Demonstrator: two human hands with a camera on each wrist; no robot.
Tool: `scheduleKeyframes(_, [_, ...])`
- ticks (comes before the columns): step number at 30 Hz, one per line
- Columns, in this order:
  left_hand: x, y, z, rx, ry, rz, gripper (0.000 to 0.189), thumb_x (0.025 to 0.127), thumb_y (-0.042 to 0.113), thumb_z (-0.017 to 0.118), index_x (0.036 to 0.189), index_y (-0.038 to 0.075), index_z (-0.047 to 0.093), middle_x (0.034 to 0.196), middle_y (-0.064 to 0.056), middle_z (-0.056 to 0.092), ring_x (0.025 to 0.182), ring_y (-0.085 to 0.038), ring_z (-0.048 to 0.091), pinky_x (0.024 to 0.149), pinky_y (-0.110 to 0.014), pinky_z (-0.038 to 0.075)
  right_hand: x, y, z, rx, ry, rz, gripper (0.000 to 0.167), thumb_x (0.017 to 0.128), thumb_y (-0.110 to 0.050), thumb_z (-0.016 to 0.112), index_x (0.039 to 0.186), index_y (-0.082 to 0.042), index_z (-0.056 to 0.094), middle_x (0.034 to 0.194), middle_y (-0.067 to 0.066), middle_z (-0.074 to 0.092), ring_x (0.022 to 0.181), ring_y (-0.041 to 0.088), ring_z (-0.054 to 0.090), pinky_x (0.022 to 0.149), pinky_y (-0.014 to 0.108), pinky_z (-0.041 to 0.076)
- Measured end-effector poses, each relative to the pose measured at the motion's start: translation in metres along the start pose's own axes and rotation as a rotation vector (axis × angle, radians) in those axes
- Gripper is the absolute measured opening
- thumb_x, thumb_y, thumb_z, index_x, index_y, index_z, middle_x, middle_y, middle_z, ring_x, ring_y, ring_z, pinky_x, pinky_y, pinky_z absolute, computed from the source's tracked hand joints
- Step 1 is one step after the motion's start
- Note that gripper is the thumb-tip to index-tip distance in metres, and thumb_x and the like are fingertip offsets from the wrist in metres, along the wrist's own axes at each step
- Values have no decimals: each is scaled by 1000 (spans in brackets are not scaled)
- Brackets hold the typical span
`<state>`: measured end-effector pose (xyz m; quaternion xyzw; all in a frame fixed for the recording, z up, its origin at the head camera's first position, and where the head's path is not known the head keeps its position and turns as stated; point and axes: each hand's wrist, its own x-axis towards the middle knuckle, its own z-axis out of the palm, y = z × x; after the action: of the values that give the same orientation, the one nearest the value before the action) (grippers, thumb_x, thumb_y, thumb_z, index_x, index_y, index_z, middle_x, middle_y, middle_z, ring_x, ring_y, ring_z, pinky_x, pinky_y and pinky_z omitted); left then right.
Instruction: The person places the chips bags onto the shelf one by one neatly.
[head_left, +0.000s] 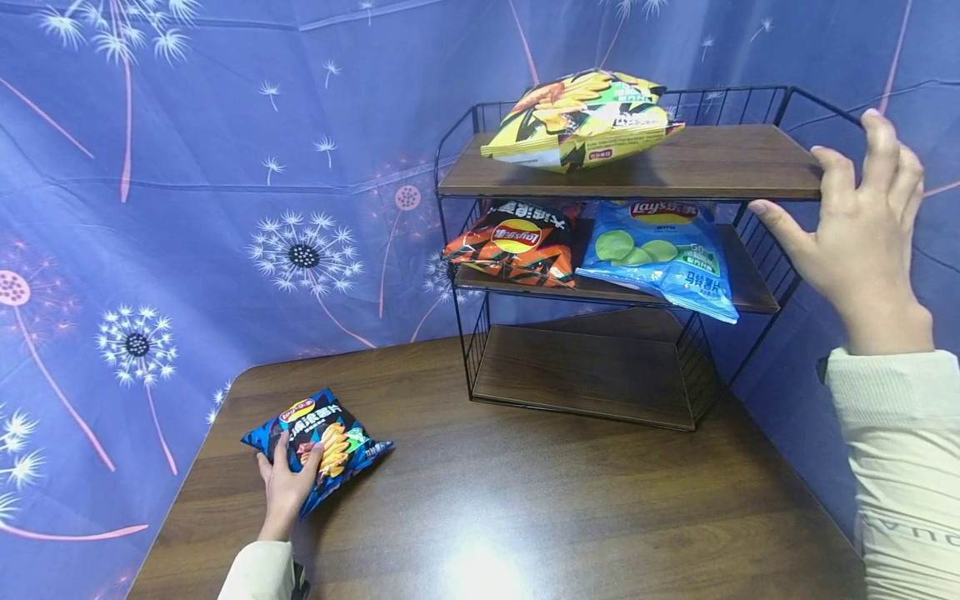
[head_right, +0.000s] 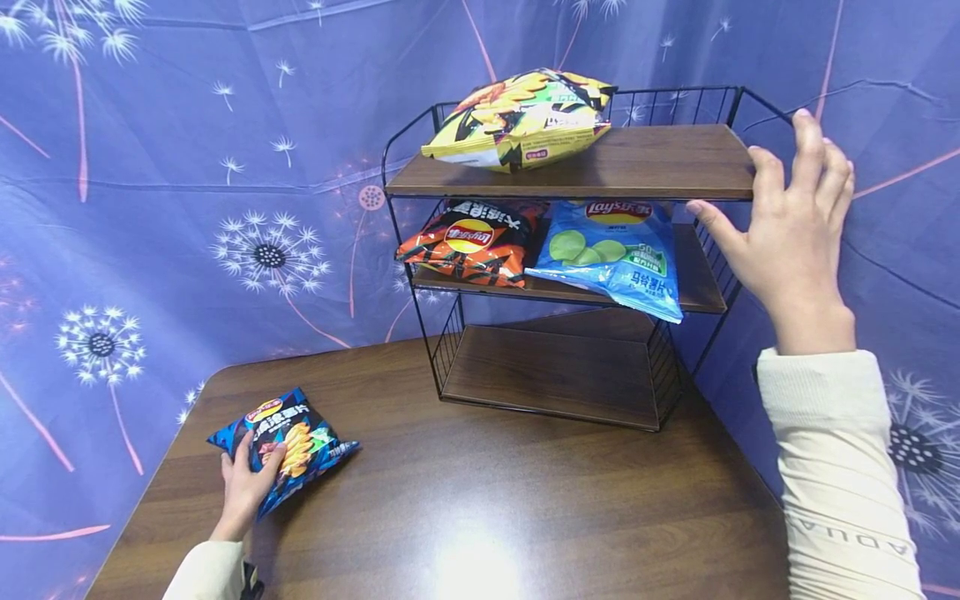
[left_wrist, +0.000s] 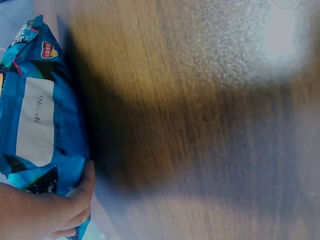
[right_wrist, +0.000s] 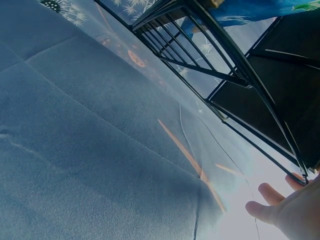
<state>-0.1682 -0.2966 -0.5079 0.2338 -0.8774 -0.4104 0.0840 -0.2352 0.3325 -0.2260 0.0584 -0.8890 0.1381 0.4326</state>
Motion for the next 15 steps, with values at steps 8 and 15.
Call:
scheduleKeyframes(8, [3,-4,3,-1,45,54,80,86,46,53,145,7,16,145,-36,-10,133,-54,-3,101,-67,14,0,0,0,1,0,2,95,78,-76,37,131,3,39,153,6,7,135,36,7,108,55,5])
scheduleKeyframes(15, [1,-1,6,-44,105,134,76,87,44,51,145,7,17,144,-38,-5,132,-55,2,103,-65,13,0,1,1,9,6,2,93,78,-74,39,130,3,40,153,5,8,135,36,8,108,55,6])
